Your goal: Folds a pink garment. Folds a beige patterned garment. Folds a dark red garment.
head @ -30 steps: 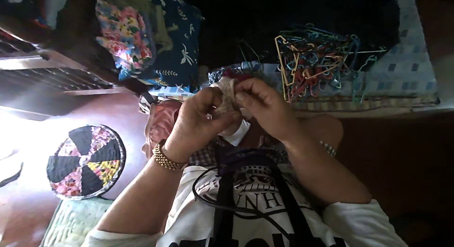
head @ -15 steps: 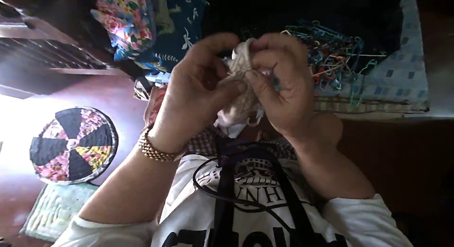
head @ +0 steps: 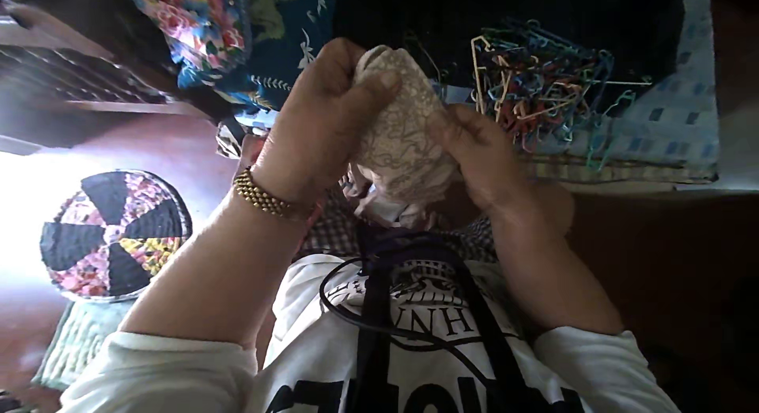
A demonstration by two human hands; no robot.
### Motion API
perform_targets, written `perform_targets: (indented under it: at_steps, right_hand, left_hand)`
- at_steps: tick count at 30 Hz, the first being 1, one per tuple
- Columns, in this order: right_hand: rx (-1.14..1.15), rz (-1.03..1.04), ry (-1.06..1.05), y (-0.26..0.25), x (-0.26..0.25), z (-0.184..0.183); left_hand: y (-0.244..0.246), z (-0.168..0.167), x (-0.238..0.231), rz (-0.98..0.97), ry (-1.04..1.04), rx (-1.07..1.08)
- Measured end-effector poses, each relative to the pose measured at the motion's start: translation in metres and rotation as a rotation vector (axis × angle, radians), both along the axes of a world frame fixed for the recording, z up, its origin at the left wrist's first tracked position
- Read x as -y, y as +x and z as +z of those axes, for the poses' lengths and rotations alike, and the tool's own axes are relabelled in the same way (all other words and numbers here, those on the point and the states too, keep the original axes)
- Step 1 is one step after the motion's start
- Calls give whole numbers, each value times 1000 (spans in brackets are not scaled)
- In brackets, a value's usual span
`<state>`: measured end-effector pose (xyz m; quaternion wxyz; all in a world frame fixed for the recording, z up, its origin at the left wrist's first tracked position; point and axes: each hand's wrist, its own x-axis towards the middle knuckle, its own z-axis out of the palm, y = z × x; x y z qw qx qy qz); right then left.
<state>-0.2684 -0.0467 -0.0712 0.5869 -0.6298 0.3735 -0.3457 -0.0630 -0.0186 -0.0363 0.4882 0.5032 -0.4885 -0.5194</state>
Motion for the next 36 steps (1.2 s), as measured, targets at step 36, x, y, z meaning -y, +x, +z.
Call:
perform_targets:
  at_steps: [36]
  right_hand:
    - [618, 176, 673, 86, -24, 5]
  left_hand:
    - [37, -40, -92, 332, -241, -646]
